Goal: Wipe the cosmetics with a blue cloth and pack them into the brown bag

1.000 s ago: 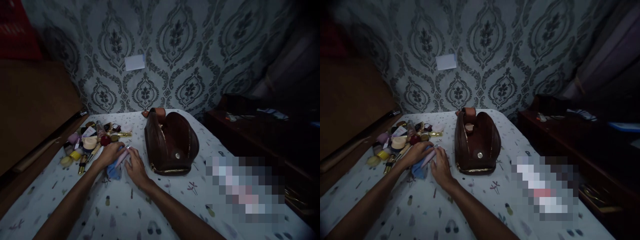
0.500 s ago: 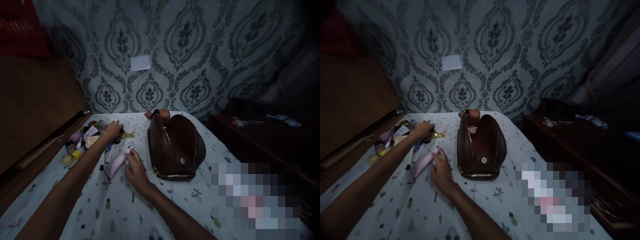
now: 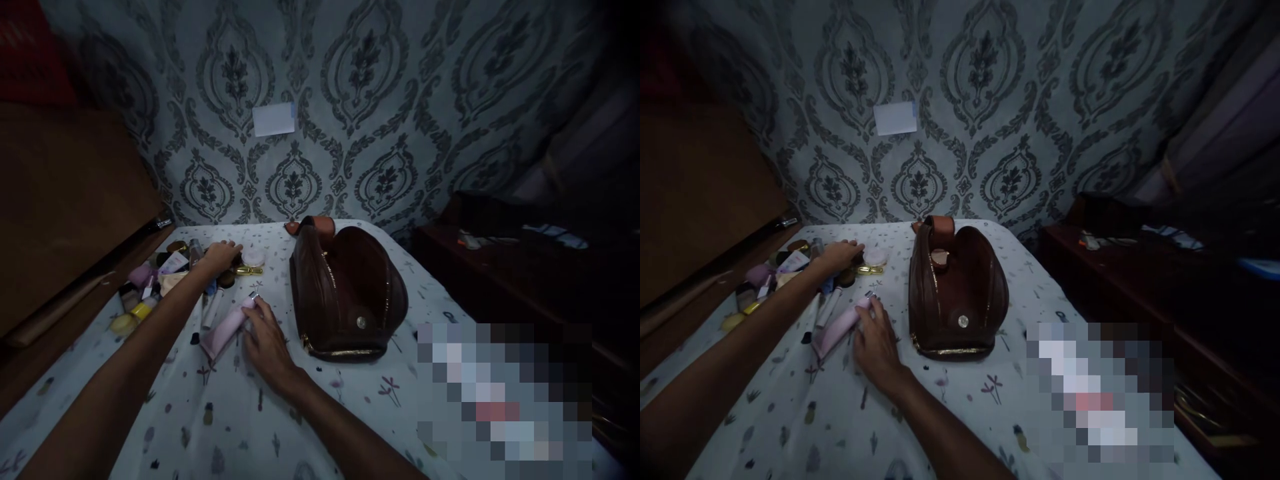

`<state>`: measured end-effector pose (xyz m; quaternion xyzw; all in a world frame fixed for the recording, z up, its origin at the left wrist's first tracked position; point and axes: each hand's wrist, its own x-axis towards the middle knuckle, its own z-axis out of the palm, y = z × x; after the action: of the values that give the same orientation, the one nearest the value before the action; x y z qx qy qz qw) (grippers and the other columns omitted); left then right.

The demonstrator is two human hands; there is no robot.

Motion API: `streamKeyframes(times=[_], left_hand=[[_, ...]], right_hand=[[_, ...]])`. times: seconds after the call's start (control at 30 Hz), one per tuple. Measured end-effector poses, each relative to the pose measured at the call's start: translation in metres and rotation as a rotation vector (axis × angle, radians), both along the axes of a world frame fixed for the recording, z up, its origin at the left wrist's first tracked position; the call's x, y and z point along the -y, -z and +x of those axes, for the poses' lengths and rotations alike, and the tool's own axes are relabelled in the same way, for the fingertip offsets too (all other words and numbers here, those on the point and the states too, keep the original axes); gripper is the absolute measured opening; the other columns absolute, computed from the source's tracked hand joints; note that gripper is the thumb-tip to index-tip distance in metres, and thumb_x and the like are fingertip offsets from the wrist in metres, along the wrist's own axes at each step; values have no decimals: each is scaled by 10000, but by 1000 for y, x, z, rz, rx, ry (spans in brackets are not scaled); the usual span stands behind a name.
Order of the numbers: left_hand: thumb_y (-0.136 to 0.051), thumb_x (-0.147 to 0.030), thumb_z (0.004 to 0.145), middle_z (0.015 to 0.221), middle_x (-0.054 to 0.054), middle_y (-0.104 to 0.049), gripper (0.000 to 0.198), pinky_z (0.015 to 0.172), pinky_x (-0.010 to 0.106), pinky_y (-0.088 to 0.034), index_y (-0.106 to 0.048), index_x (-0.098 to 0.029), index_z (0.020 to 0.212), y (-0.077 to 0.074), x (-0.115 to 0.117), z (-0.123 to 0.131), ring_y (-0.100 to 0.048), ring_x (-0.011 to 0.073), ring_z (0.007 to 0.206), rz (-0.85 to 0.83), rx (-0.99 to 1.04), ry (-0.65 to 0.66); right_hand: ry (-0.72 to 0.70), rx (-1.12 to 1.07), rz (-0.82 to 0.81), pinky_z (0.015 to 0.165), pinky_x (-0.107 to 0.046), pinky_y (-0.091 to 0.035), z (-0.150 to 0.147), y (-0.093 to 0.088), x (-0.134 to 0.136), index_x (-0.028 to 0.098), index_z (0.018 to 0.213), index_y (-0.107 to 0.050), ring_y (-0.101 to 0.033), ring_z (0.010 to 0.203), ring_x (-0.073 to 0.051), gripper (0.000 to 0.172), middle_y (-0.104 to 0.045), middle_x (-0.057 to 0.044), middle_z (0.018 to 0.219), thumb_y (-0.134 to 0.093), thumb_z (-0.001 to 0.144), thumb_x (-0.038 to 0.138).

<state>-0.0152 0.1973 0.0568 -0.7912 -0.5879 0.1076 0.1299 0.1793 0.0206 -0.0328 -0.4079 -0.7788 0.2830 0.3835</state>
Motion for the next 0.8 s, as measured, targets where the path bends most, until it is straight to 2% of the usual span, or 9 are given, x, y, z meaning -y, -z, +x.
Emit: streamKeyframes(times=[0.13, 0.2, 0.33, 0.43, 0.53, 0.63, 0.73, 0.8], left_hand=[[-563, -204, 847, 1218, 128, -665, 363, 859, 371, -501, -597, -237, 1207, -5, 2, -4, -639, 292, 1102, -53, 13, 52], [-586, -218, 826, 1209, 98, -678, 381, 874, 350, -494, -605, -262, 1204, -8, 3, -5, -640, 276, 1108, -85, 27, 81], [-608, -193, 775, 1290, 59, -670, 507, 924, 330, -480, -599, -315, 1266, -12, 6, -5, -616, 265, 1181, -160, 84, 140], [-595, -150, 746, 1332, 5, -664, 577, 940, 300, -474, -607, -367, 1280, -13, 7, -4, -612, 240, 1204, -224, 139, 175], [-617, -160, 733, 1272, -29, -695, 579, 933, 268, -476, -623, -381, 1268, -16, 10, -5, -642, 217, 1144, -259, 198, 192], [-609, -244, 805, 1267, 0, -682, 475, 953, 270, -472, -624, -322, 1273, -18, 23, -3, -638, 216, 1133, -209, 266, 192], [-430, -310, 960, 1299, 79, -630, 381, 995, 316, -454, -596, -239, 1296, -15, 49, 10, -601, 232, 1179, -95, 325, 185], [-364, -350, 1007, 1295, 80, -618, 387, 1014, 323, -438, -583, -252, 1310, -9, 69, 26, -569, 232, 1218, -54, 341, 220]], right_hand=[[-28, 98, -38, 1214, -481, -323, -1, -10, 3, 133, 1439, -497, -295, 1508, -316, 557, -268, -202, 1614, -520, 883, 105], [-50, 139, -45, 1197, -490, -349, -2, -15, 4, 134, 1455, -475, -318, 1497, -327, 577, -249, -207, 1624, -524, 880, 102], [-145, 198, 2, 1144, -495, -419, -3, -23, 8, 168, 1462, -477, -428, 1429, -336, 620, -336, -190, 1597, -557, 853, 85], [-179, 209, 34, 1127, -491, -432, -1, -24, 9, 193, 1471, -473, -457, 1408, -331, 631, -355, -179, 1594, -563, 856, 89], [-200, 164, 61, 1130, -475, -431, 2, -22, 9, 242, 1461, -483, -449, 1420, -297, 595, -369, -139, 1599, -548, 885, 110], [-240, 148, 72, 1152, -460, -406, 4, -21, 9, 272, 1472, -465, -401, 1458, -269, 601, -363, -104, 1612, -524, 900, 100], [-263, 156, 74, 1157, -452, -395, 4, -19, 8, 244, 1469, -469, -382, 1470, -267, 590, -351, -119, 1617, -507, 901, 89], [-266, 139, 93, 1155, -436, -395, 2, -19, 6, 227, 1444, -497, -410, 1450, -256, 572, -393, -123, 1591, -512, 890, 85]])
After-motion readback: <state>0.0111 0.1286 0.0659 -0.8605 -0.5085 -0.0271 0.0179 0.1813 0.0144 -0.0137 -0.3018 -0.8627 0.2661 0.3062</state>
